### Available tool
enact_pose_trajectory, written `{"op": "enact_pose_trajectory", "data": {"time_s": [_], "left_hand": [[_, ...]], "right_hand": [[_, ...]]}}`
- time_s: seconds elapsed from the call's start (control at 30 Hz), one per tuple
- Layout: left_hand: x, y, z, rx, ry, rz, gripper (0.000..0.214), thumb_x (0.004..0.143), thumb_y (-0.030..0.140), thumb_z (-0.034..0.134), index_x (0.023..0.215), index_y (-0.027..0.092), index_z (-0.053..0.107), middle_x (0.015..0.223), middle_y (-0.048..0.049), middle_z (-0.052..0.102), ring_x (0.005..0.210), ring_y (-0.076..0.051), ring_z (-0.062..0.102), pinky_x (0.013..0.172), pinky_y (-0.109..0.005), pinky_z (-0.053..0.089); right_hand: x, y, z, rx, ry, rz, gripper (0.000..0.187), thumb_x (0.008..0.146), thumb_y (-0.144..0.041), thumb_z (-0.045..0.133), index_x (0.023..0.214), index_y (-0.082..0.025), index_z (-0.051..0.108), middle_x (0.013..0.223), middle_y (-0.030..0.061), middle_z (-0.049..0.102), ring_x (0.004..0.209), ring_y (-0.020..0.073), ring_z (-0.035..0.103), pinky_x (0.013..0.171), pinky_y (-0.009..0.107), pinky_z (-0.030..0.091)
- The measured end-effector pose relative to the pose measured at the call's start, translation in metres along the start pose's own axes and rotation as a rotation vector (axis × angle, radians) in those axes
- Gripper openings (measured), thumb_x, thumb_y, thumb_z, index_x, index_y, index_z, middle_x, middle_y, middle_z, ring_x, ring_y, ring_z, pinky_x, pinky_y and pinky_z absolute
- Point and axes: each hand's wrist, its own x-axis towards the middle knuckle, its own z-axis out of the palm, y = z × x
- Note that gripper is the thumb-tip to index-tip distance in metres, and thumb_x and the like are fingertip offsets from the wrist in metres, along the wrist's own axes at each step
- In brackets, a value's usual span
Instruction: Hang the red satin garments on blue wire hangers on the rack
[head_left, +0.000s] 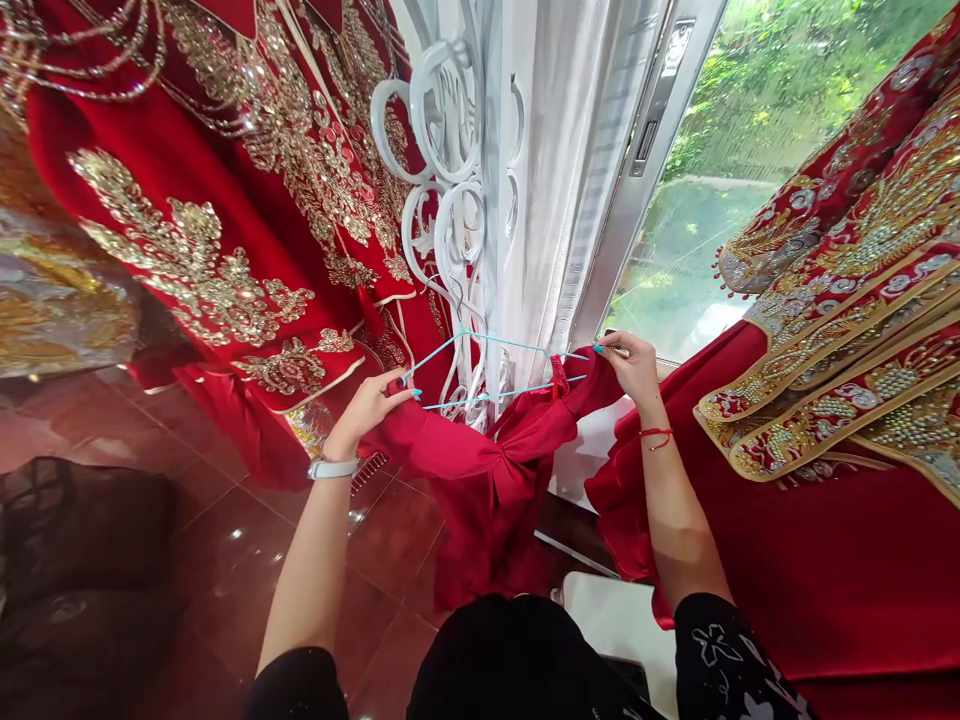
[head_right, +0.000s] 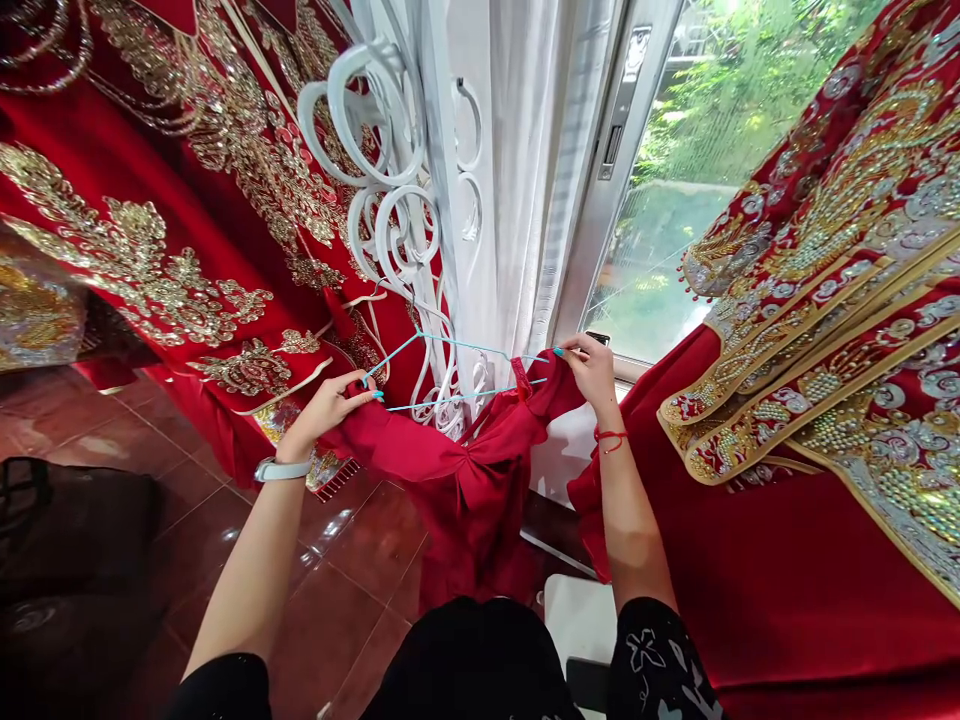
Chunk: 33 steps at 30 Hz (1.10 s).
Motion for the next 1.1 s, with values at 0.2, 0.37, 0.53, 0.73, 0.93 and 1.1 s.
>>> {"op": "enact_pose_trajectory", "data": {"time_s": [0.2,0.37,0.53,0.73,0.93,1.1], "left_hand": [[-0.002,0.001,0.001,0.022,0.007,-0.007,0.043,0.085,0.062,0.060,0.080,0.020,0.065,0.087,-0.0064,0.075,0.078,-0.022,0.065,0.081,-0.033,0.050],[-0.004,0.002,0.003,0.009,-0.008,-0.013,0.044,0.086,0.062,0.059,0.080,0.019,0.064,0.081,-0.0060,0.073,0.075,-0.022,0.064,0.076,-0.032,0.049],[-0.006,0.002,0.004,0.053,-0.002,-0.021,0.044,0.088,0.061,0.057,0.087,0.019,0.068,0.079,-0.0048,0.073,0.071,-0.020,0.061,0.074,-0.031,0.048],[-0.010,0.003,0.002,0.072,0.004,-0.060,0.043,0.089,0.059,0.057,0.093,0.018,0.070,0.085,-0.0062,0.075,0.075,-0.021,0.064,0.077,-0.031,0.049],[-0.021,0.014,0.006,0.117,0.163,-0.019,0.032,0.090,0.049,0.061,0.107,0.023,0.066,0.109,-0.0086,0.073,0.104,-0.028,0.064,0.098,-0.040,0.048],[-0.030,0.060,0.084,0.141,0.684,0.129,0.033,0.089,0.033,0.065,0.120,0.022,0.061,0.121,-0.0142,0.064,0.122,-0.031,0.056,0.111,-0.051,0.039]], "right_hand": [[0.008,-0.014,-0.026,-0.066,-0.224,-0.008,0.025,0.077,-0.045,0.072,0.071,-0.021,0.070,0.074,0.0032,0.069,0.074,0.0198,0.063,0.071,0.036,0.056],[0.011,-0.029,-0.006,-0.087,-0.186,-0.068,0.017,0.079,-0.036,0.067,0.069,-0.022,0.069,0.074,0.0027,0.070,0.075,0.0198,0.064,0.077,0.038,0.056],[0.004,-0.039,0.029,-0.045,-0.062,-0.099,0.013,0.082,-0.032,0.065,0.073,-0.023,0.066,0.078,0.0027,0.070,0.079,0.0202,0.064,0.076,0.036,0.056],[-0.005,-0.043,0.041,-0.136,-0.210,-0.210,0.015,0.088,-0.028,0.060,0.074,-0.023,0.062,0.077,0.0029,0.063,0.077,0.0199,0.059,0.071,0.034,0.050],[-0.011,-0.033,0.046,-0.115,-0.264,-0.187,0.013,0.090,-0.031,0.060,0.094,-0.024,0.070,0.099,0.0056,0.072,0.093,0.0220,0.062,0.091,0.039,0.051],[-0.011,-0.016,0.044,-0.079,-0.355,-0.047,0.033,0.086,-0.040,0.068,0.115,-0.026,0.075,0.112,0.0061,0.076,0.092,0.0219,0.063,0.088,0.039,0.054]]}}
